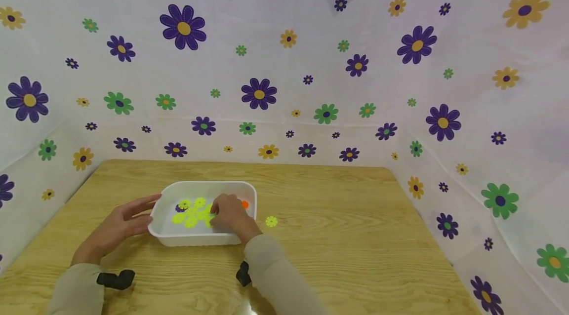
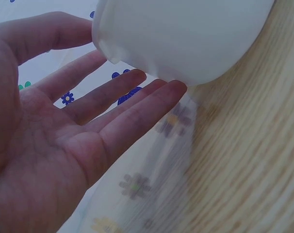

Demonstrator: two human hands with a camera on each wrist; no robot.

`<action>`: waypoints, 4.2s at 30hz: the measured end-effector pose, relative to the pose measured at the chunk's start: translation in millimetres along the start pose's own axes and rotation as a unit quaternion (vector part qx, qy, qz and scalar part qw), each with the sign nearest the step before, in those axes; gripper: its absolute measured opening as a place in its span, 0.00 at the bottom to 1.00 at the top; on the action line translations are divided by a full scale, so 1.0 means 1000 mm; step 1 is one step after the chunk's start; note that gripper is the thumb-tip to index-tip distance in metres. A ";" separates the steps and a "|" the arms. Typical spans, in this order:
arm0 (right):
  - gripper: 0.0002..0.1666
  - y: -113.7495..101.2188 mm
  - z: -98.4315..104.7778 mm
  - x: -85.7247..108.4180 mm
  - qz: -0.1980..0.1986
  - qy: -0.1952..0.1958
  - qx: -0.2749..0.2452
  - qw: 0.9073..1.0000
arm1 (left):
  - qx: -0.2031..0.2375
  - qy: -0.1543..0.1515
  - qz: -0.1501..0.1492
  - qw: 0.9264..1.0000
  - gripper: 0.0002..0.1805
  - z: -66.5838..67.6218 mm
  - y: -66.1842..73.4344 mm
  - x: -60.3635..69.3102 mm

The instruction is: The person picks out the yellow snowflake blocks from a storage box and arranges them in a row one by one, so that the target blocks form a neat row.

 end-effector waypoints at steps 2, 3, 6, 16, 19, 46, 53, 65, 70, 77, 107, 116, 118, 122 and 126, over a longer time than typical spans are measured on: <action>0.11 -0.001 -0.001 0.000 0.002 0.004 0.010 1.000 | 0.002 0.000 -0.003 1.000 0.39 0.000 0.001 0.000; 0.11 -0.002 -0.001 0.001 0.002 0.005 0.013 1.000 | 0.003 -0.001 -0.004 1.000 0.39 0.000 0.001 0.000; 0.12 -0.003 -0.001 0.002 0.005 0.004 0.023 1.000 | 0.006 0.000 -0.007 1.000 0.39 -0.001 0.001 0.001; 0.12 -0.004 -0.002 0.004 0.014 -0.005 0.017 1.000 | 0.003 0.001 -0.015 1.000 0.38 -0.002 0.002 0.001; 0.10 -0.003 -0.003 0.004 0.017 -0.002 0.004 1.000 | 0.005 0.000 -0.016 1.000 0.38 -0.001 0.001 0.001; 0.07 0.016 0.043 0.020 0.025 -0.012 -0.163 0.986 | -0.001 0.001 -0.016 1.000 0.38 -0.002 0.001 0.002; 0.07 0.023 0.053 0.027 0.000 -0.009 -0.170 0.985 | 0.001 0.004 -0.013 1.000 0.38 -0.003 0.002 0.002; 0.08 0.050 0.064 0.044 -0.033 0.020 -0.186 0.982 | -0.009 0.003 -0.006 1.000 0.38 -0.003 0.005 0.001; 0.08 0.064 0.070 0.055 -0.051 0.039 -0.196 0.979 | -0.020 0.002 -0.004 1.000 0.38 -0.003 0.004 -0.001; 0.08 0.085 0.071 0.066 -0.086 0.046 -0.193 0.976 | -0.036 0.001 0.000 0.999 0.38 -0.003 0.004 -0.002; 0.08 0.136 0.062 0.091 -0.165 0.021 -0.167 0.972 | -0.039 -0.006 -0.005 0.999 0.39 -0.002 0.005 -0.004; 0.08 0.142 0.056 0.090 -0.183 0.021 -0.153 0.971 | -0.036 -0.011 0.002 0.999 0.40 -0.001 0.006 -0.006; 0.08 0.144 0.055 0.090 -0.183 0.020 -0.151 0.971 | -0.034 -0.013 0.000 0.999 0.40 -0.001 0.006 -0.006; 0.08 0.146 0.050 0.089 -0.188 0.016 -0.148 0.971 | -0.035 -0.017 -0.004 0.999 0.40 -0.002 0.006 -0.007; 0.08 0.147 0.048 0.089 -0.191 0.014 -0.144 0.971 | -0.039 -0.019 -0.003 0.999 0.40 -0.003 0.006 -0.009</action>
Point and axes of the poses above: each hand's wrist, its own x-axis away from the middle knuckle, its own z-axis out of the back of the hand, y = z × x, the point moved 2 cm from there along -x, towards the middle knuckle, and after that the axes turned 15 degrees about x, right-handed, at the moved point
